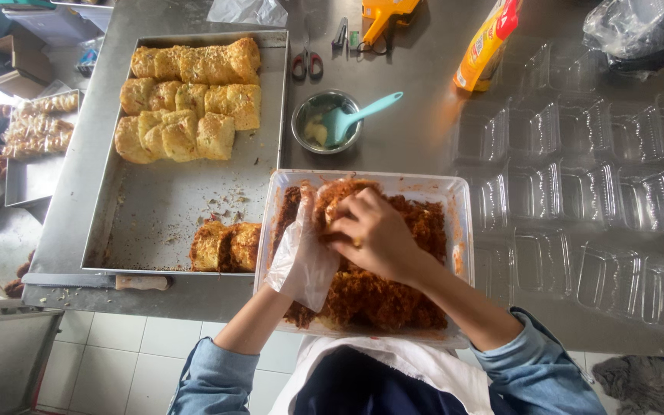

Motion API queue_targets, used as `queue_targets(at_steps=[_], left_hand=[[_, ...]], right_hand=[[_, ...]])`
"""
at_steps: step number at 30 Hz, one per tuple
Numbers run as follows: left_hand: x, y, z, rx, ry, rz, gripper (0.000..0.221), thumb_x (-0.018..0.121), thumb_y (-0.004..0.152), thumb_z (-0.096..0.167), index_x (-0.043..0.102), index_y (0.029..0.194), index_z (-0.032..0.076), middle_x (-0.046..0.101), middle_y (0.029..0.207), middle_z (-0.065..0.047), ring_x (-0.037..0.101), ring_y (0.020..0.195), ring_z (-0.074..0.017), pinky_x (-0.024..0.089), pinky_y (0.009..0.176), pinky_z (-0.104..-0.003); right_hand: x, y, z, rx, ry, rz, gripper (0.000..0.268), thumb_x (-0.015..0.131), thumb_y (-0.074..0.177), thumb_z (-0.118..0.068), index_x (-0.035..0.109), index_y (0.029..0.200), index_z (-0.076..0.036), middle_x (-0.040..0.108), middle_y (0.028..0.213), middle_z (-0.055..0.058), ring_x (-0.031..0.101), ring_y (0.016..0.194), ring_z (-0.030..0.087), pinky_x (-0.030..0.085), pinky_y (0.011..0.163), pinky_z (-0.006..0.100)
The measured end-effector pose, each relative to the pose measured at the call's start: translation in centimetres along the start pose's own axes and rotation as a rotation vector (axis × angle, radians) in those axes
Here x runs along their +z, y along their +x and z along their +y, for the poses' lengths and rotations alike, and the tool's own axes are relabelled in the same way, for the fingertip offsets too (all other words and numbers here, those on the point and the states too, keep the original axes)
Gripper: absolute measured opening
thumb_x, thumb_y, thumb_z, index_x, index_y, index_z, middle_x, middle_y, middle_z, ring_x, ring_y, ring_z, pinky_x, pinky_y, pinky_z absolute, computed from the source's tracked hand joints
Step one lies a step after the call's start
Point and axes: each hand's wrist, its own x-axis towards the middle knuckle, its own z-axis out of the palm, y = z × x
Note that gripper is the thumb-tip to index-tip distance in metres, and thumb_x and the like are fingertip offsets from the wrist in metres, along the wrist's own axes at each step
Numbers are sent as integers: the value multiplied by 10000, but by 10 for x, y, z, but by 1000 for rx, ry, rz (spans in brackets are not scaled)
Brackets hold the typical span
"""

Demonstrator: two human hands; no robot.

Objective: The person coats pieces of pastry with a shredded topping by hand in a large container.

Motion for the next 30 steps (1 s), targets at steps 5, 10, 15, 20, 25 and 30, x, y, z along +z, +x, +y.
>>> queue_targets(at_steps=[5, 10, 15, 20, 25, 30], left_hand=[[8, -34, 17, 500, 688, -359, 416, 547, 1069, 241, 521, 1445, 65, 583, 1295, -133, 623, 1116, -213, 585, 928, -313], [0, -27, 16, 687, 1427, -19, 400, 523, 1039, 48, 477, 1436, 74, 673, 1233, -95, 672, 1023, -241, 594, 903, -315], [-27, -15, 13, 1228, 1764, -180, 719, 597, 829, -41, 329, 1495, -73, 543, 1314, -289, 627, 1069, -355, 567, 884, -413], [-16, -5, 3, 248, 323, -9, 463, 592, 1036, 286, 553, 1410, 16, 658, 1198, -149, 646, 968, -202, 533, 738, -340], [1, -23, 10, 255, 395, -132, 453, 664, 1003, 286, 545, 1364, 39, 619, 1156, -123, 606, 971, -193, 531, 766, -327], [5, -11, 13, 232, 517, -20, 510, 763, 993, 173, 522, 1334, -119, 615, 1199, -205, 614, 1034, -241, 534, 839, -365]], right_hand=[[-15, -10, 6, 85, 62, 88, 124, 830, 801, -95, 758, 902, -89, 681, 992, 23, 600, 938, 183, 554, 752, 265], [-17, -18, 12, 136, 110, 34, 193, 792, 809, -47, 759, 997, -74, 686, 1057, 17, 610, 948, 159, 556, 799, 243], [-12, -14, 18, 116, 21, 85, 248, 782, 816, -14, 747, 1061, -29, 651, 1121, 60, 567, 994, 216, 548, 809, 263], [-11, -10, 14, 75, 1, 87, 276, 802, 806, -36, 744, 1075, -56, 645, 1123, 37, 565, 985, 200, 548, 835, 281], [-7, -10, 9, 75, 113, 129, 195, 839, 845, -71, 714, 989, -34, 610, 1070, 35, 574, 973, 190, 549, 836, 262], [-3, -10, 12, 103, 81, 161, 195, 847, 794, -95, 695, 902, -38, 640, 1045, 64, 572, 981, 187, 543, 813, 284]])
